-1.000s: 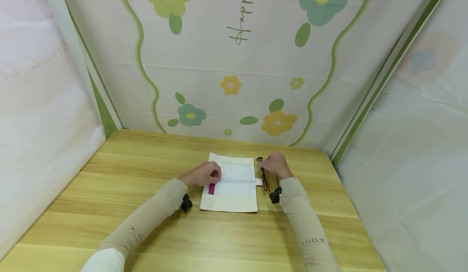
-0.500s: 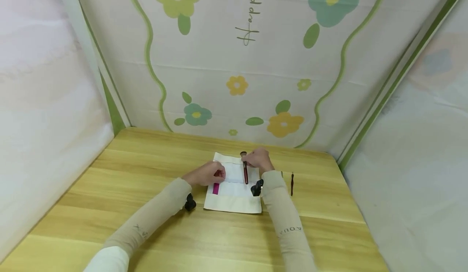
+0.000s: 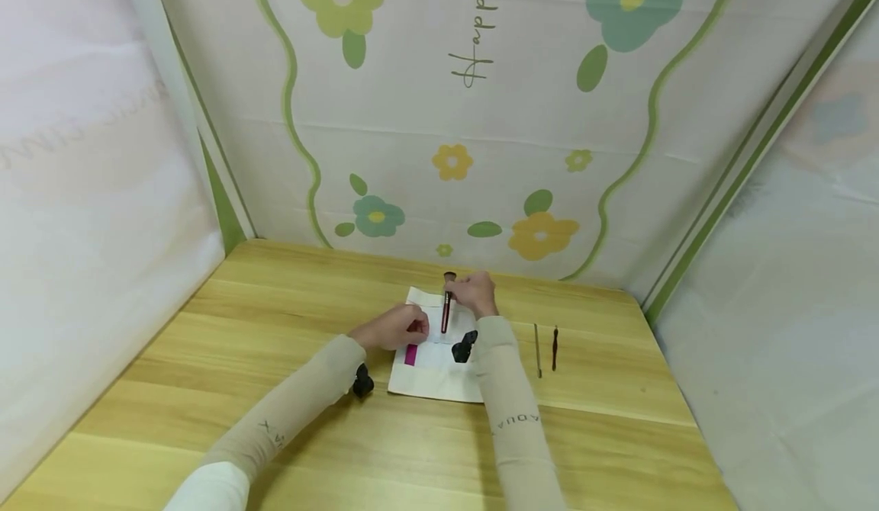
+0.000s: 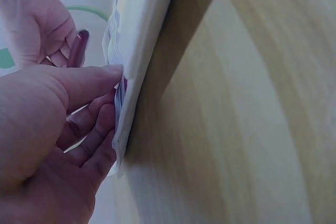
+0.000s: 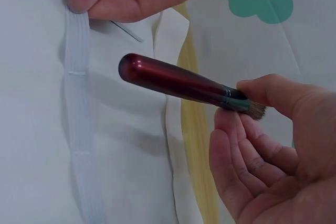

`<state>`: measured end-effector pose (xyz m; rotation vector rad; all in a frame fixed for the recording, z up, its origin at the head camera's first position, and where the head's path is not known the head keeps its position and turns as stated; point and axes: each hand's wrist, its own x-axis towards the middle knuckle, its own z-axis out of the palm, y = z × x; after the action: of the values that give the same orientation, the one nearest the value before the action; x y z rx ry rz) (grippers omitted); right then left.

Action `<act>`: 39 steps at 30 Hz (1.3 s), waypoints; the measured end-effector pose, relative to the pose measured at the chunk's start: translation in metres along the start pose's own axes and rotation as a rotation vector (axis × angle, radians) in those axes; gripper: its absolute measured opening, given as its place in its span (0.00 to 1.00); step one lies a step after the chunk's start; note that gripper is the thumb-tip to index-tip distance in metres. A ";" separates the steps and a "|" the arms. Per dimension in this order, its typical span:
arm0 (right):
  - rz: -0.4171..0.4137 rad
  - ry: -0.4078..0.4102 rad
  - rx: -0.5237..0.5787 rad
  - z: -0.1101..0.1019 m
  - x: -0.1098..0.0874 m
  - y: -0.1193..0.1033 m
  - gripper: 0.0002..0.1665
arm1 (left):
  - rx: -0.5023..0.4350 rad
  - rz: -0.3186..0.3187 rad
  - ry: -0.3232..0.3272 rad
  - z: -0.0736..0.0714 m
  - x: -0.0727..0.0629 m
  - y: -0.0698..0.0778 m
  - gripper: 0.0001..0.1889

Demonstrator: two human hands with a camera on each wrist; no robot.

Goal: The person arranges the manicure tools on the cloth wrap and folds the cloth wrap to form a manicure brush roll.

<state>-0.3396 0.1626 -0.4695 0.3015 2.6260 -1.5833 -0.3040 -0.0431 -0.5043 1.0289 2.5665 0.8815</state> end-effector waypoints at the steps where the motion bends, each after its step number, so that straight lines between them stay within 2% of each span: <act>1: -0.018 0.019 0.002 0.002 0.000 0.001 0.21 | -0.001 -0.003 -0.001 0.000 0.000 0.000 0.10; 4: -0.058 0.062 -0.006 0.009 0.000 0.006 0.13 | 0.008 0.010 0.001 -0.001 -0.001 0.000 0.09; 6: -0.071 0.071 -0.007 0.013 -0.001 0.008 0.10 | 0.016 0.023 0.004 -0.001 -0.001 0.001 0.09; 10: -0.076 0.054 0.020 0.018 -0.003 0.012 0.12 | 0.028 0.045 0.017 -0.001 -0.002 0.001 0.08; 15: -0.073 0.042 0.010 0.019 -0.010 0.013 0.14 | 0.017 0.032 0.027 -0.002 -0.001 0.003 0.08; 19: -0.040 -0.009 0.015 0.019 -0.016 0.012 0.14 | 0.009 0.029 0.031 -0.002 -0.002 0.005 0.08; 23: -0.003 -0.080 0.079 0.021 -0.022 0.011 0.14 | 0.001 0.039 0.038 -0.002 -0.003 0.004 0.08; 27: 0.001 -0.124 0.098 0.023 -0.026 0.011 0.13 | 0.001 0.053 0.043 -0.003 -0.003 0.004 0.08; 32: -0.003 -0.166 0.044 0.019 -0.029 0.012 0.12 | -0.009 0.066 0.055 -0.003 -0.003 0.004 0.07; 39: 0.054 -0.248 -0.030 0.012 -0.035 0.012 0.13 | -0.028 0.068 0.046 -0.003 -0.004 0.002 0.08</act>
<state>-0.3038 0.1524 -0.4808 0.1602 2.4305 -1.4584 -0.3015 -0.0455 -0.5003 1.1058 2.5627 0.9655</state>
